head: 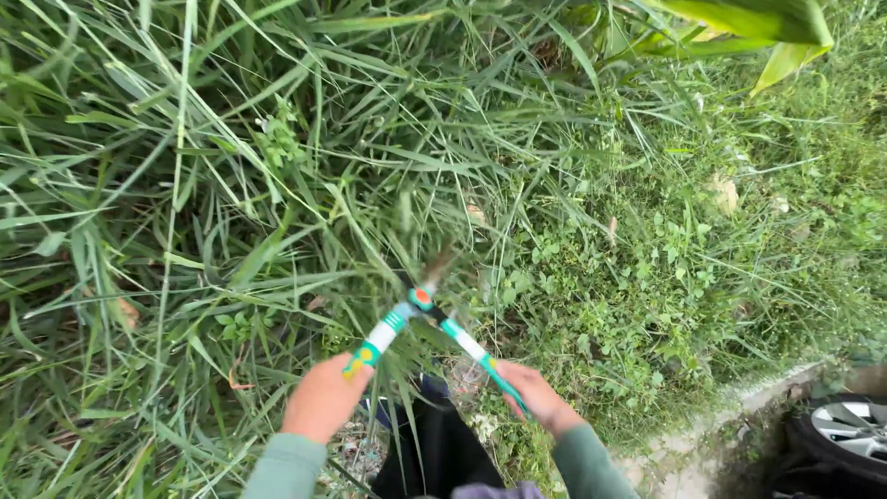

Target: Trimming tall grass and weeds using garden shears.

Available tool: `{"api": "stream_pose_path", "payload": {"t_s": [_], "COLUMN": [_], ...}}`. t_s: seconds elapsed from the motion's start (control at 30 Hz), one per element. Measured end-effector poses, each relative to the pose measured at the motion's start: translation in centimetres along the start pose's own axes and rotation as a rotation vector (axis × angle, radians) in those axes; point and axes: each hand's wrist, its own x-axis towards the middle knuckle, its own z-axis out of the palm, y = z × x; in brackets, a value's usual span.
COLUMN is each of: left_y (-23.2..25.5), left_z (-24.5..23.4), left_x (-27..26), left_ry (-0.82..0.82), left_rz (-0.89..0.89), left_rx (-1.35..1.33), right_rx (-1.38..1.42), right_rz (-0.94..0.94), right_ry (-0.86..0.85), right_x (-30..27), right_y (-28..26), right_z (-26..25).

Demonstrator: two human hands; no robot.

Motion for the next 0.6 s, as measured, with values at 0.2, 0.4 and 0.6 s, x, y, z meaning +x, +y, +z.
{"api": "stream_pose_path", "payload": {"t_s": [0.2, 0.4, 0.6], "left_y": [1.5, 0.6, 7.5], "left_z": [-5.4, -7.9, -2.8], "left_x": [3.6, 5.0, 6.4], "left_ry": [0.09, -0.035, 0.18], "left_rz": [-0.023, 0.1, -0.02], "left_rx": [0.187, 0.152, 0.066], "right_rx": [0.158, 0.262, 0.421], "right_rz": [-0.09, -0.051, -0.099], "right_ry": [-0.136, -0.073, 0.082], "right_x": [7.5, 6.1, 5.5], "right_y": [-0.7, 1.8, -8.8], "right_z": [1.6, 1.4, 8.5]}}
